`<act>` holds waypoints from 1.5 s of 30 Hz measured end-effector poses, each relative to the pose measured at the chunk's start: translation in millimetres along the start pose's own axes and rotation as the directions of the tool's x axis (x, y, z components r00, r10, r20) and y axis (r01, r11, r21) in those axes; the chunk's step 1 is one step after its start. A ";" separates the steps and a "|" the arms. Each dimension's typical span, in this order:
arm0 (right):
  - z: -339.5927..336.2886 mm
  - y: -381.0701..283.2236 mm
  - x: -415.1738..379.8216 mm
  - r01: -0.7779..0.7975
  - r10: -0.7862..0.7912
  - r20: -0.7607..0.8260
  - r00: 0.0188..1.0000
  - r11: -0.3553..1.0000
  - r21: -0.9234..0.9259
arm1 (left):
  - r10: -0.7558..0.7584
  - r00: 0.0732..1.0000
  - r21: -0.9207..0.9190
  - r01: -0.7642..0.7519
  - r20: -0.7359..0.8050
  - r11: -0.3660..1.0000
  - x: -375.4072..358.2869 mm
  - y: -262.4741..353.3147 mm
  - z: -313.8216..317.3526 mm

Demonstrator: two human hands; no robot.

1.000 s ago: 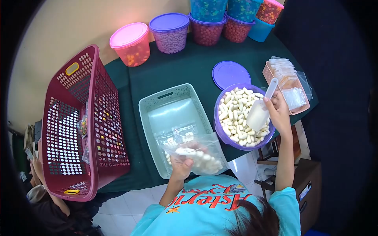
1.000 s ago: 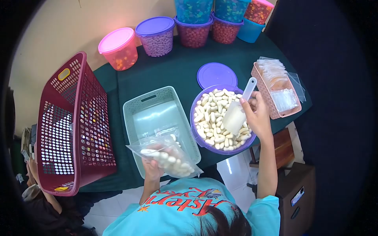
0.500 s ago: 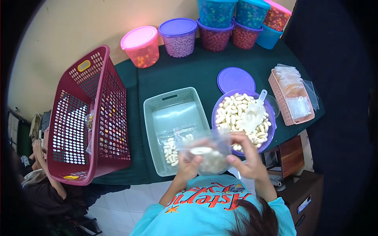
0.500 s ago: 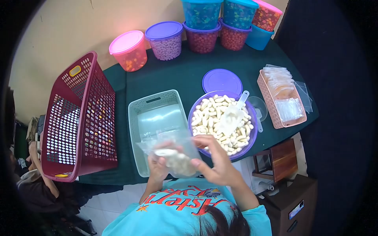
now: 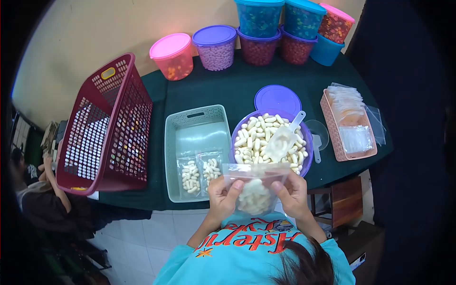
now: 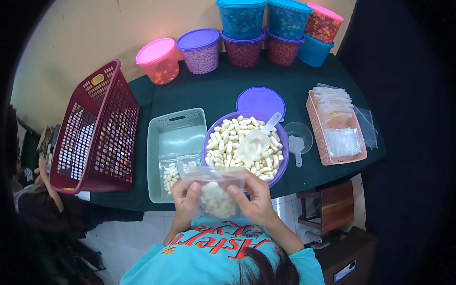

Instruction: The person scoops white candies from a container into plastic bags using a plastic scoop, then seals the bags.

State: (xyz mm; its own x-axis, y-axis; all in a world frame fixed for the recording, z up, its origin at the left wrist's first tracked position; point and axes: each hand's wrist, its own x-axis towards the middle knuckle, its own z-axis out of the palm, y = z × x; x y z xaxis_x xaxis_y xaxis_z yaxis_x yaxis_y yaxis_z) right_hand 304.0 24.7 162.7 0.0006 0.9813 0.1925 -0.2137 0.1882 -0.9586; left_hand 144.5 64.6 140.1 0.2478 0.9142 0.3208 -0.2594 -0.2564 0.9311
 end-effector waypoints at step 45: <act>-4.5 4.7 -10.6 0.406 -0.360 0.357 0.862 0.912 -0.059 | 0.342 0.934 0.143 -0.327 -0.102 0.934 -59.7 9.7 16.7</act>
State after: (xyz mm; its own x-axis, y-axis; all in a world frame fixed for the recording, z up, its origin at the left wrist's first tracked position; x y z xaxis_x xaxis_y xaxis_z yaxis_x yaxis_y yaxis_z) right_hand 307.4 15.4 155.2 -0.2709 0.7637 0.5860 -0.1367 0.5720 -0.8088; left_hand 142.8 2.3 132.9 0.0472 0.7981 0.6006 -0.1902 -0.5831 0.7898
